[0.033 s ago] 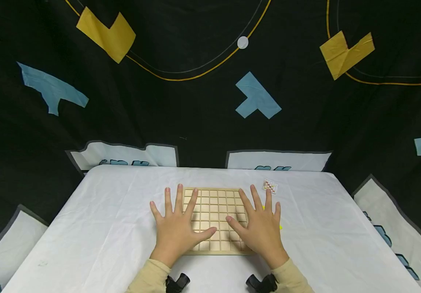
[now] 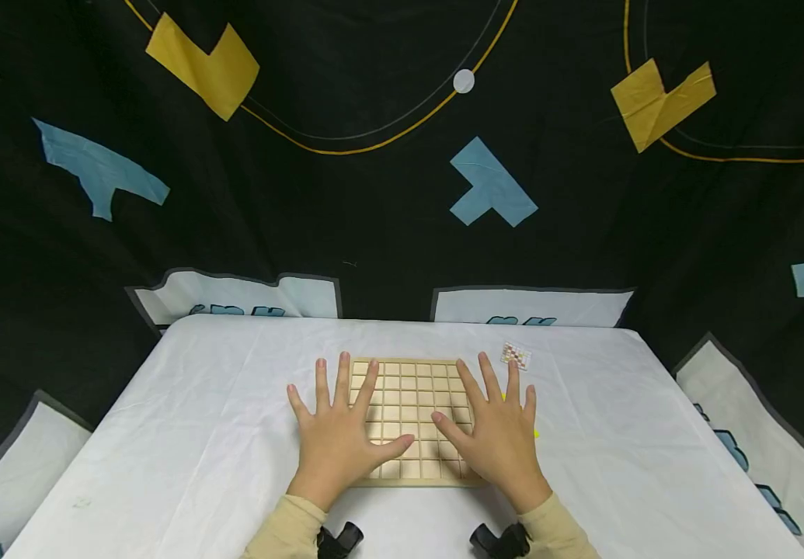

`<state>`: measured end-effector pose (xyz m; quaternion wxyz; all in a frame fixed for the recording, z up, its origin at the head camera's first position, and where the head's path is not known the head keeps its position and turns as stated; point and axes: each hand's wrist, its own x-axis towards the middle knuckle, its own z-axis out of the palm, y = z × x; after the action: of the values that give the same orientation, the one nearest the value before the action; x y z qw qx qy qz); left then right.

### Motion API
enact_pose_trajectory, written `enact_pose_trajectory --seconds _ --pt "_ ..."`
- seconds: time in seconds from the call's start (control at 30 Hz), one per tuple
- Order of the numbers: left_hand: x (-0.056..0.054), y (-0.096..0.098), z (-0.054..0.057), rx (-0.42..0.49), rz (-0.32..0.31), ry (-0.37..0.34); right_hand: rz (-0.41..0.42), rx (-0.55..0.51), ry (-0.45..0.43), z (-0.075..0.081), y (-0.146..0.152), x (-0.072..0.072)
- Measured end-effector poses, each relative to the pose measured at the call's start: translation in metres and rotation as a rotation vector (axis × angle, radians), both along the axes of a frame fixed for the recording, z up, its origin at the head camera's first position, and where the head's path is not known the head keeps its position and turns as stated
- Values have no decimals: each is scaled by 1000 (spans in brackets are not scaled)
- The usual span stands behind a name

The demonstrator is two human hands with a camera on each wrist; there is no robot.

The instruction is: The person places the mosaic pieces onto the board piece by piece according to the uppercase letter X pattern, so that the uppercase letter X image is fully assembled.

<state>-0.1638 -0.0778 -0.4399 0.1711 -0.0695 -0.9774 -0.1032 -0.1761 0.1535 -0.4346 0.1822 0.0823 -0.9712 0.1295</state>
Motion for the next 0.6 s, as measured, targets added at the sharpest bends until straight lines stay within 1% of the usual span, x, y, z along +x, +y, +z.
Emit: enact_pose_trajectory --seconds 0.13,0.2,0.33,0.5,0.6 --pt "0 -2 -4 3 1 8 1 10 6 -1 2 -1" --pt "0 -5 -7 -1 6 2 2 16 9 -2 3 -2" --pt "0 -8 -10 7 5 -30 0 8 -5 -4 10 -3" --pt "2 -15 -15 28 6 -67 -14 -18 -63 -9 24 -4" --pt "4 -20 -19 46 7 -101 -29 -17 -62 -15 37 -6"
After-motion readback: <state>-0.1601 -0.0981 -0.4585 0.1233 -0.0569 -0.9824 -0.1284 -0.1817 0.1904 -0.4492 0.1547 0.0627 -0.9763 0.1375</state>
